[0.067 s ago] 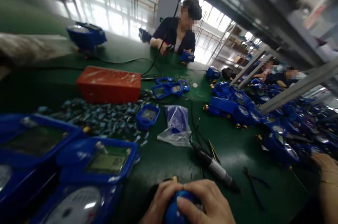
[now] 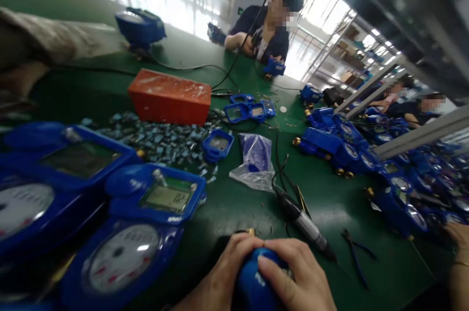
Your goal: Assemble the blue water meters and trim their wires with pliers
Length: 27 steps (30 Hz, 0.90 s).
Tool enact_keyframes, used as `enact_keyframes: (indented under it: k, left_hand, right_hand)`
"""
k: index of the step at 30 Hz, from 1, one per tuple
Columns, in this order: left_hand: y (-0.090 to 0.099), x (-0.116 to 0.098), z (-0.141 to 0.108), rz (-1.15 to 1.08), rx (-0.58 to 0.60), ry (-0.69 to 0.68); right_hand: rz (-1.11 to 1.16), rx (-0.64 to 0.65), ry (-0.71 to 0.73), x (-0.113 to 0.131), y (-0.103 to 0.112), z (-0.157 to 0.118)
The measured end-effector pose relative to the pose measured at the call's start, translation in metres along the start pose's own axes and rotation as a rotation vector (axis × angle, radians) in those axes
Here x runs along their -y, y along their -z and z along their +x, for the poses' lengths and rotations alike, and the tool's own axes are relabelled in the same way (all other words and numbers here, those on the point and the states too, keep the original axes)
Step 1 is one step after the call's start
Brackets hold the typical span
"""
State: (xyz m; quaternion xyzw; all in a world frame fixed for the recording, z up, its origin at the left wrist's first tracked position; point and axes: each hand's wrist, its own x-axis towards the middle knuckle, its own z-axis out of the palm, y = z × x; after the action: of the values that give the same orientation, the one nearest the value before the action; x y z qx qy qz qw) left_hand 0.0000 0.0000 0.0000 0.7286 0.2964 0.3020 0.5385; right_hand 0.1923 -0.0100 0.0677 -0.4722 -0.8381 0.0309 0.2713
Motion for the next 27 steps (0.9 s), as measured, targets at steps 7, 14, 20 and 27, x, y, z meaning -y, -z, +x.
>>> enact_keyframes:
  k: [7,14,20,27]
  left_hand:
    - [0.002,-0.019,0.015,-0.16,-0.015,-0.066]
    - [-0.003,-0.023,0.011,-0.158,-0.01,-0.039]
    - [-0.016,-0.018,0.011,-0.153,-0.066,0.056]
    - [-0.025,-0.02,0.03,-0.085,-0.224,0.091]
  right_hand:
    - [0.163,-0.068,0.108,0.015,0.01,-0.002]
    - [0.199,-0.043,-0.084,0.005,0.012,-0.031]
    - [0.432,0.06,-0.453,-0.021,0.019,-0.065]
    - [0.48,0.126,-0.557,-0.05,0.029,-0.067]
